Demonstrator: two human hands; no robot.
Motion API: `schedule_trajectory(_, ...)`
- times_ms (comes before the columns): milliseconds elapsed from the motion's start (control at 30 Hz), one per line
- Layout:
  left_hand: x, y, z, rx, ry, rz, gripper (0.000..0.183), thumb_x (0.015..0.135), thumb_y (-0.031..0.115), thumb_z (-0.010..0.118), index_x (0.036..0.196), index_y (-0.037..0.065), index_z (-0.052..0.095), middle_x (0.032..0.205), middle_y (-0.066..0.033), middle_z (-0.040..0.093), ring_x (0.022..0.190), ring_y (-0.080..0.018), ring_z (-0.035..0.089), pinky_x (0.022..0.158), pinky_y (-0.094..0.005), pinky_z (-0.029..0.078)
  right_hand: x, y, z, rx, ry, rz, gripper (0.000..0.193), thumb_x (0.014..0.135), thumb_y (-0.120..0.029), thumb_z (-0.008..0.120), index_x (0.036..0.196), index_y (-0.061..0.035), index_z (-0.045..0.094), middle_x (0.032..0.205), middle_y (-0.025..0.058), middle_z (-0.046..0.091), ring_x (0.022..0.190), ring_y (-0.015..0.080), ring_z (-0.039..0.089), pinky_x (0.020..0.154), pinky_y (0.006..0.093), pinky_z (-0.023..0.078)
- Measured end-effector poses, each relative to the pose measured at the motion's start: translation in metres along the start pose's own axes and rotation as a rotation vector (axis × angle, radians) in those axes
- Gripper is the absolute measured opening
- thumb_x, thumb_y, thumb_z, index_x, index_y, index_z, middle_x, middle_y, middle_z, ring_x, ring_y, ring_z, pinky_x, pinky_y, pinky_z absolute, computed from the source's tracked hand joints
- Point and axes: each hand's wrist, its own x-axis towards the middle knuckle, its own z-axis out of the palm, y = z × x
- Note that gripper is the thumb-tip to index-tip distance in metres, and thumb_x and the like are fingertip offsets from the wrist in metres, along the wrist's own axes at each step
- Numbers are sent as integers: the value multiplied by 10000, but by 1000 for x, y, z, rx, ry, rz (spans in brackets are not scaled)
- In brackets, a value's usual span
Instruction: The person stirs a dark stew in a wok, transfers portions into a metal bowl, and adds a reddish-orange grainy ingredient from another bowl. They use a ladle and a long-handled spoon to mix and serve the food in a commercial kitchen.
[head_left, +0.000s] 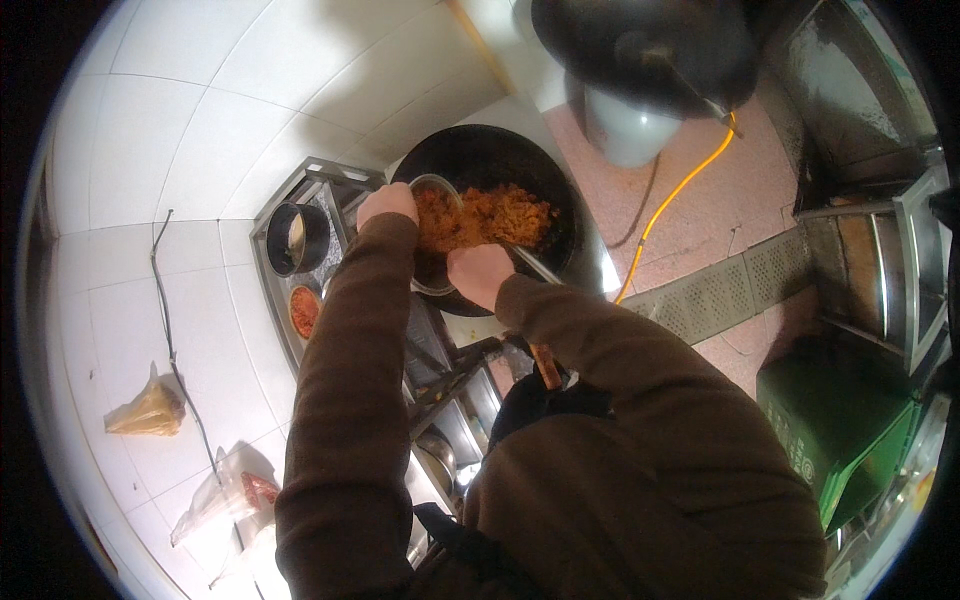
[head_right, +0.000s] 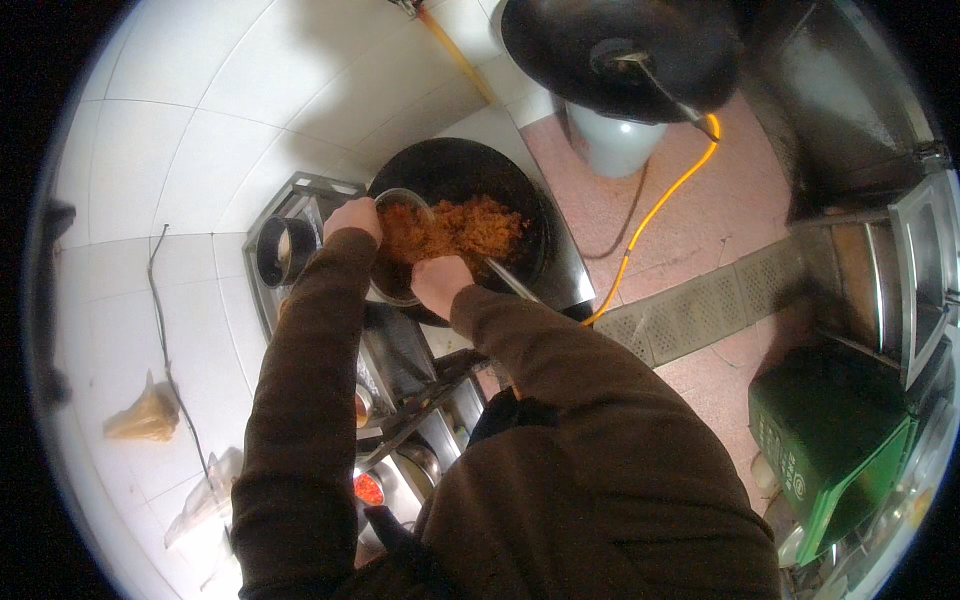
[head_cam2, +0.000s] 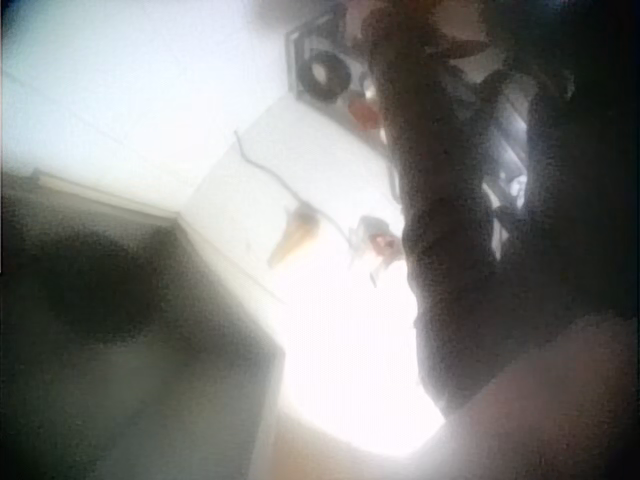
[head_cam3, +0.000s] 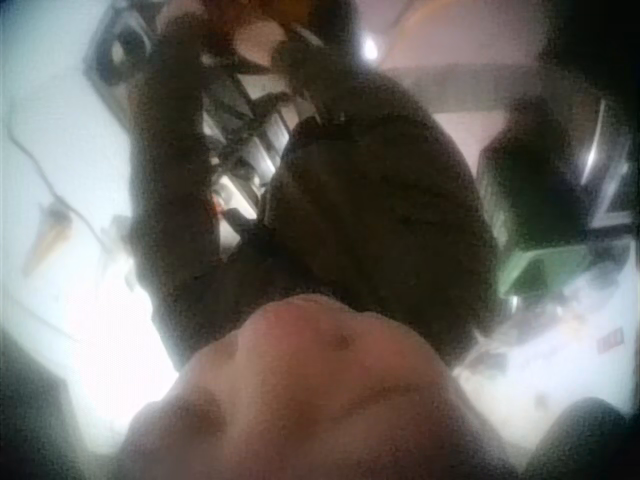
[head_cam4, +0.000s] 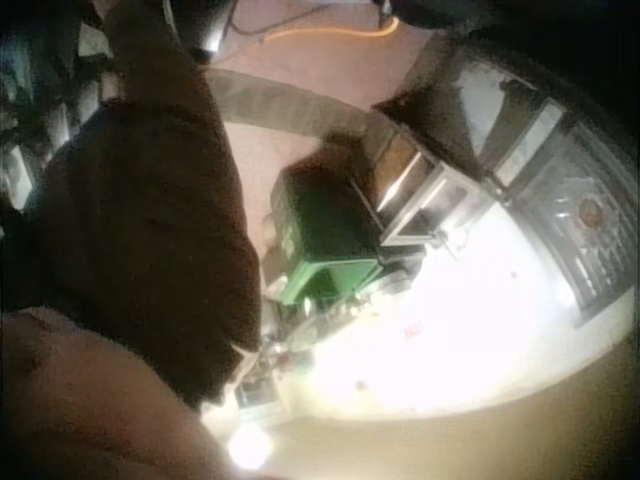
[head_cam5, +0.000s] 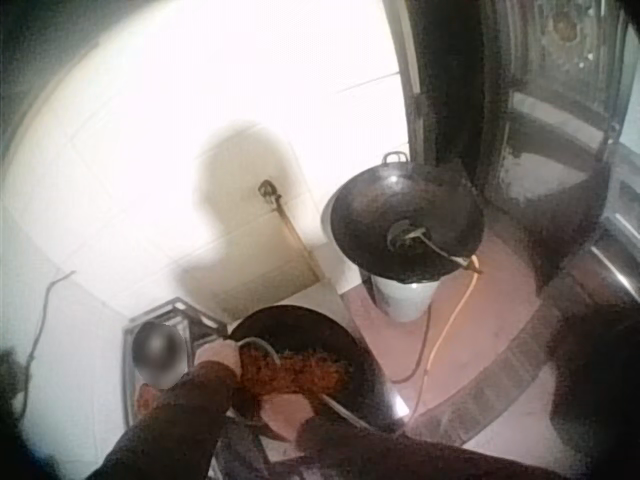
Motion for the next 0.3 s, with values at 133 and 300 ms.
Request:
schedule_trajectory(133,13,-4,0,-32,-11,-36,229,903,147,573,1062,64,715,1110,-187,703,1081,-371,664,909,-464,543,-7,13,-10,45,58,80,108,844,-96,606,845,5,644,693,131,663,665,312,690,521,413,531)
schedule_trajectory(300,28,-22,-2,-18,-102,-119,322,888,172,617,1194,92,675,1223,-205,658,1156,-336,636,980,-464,505,-14,26,-32,54,35,135,115,877,-104,556,863,-18,631,701,148,680,670,329,711,553,424,551)
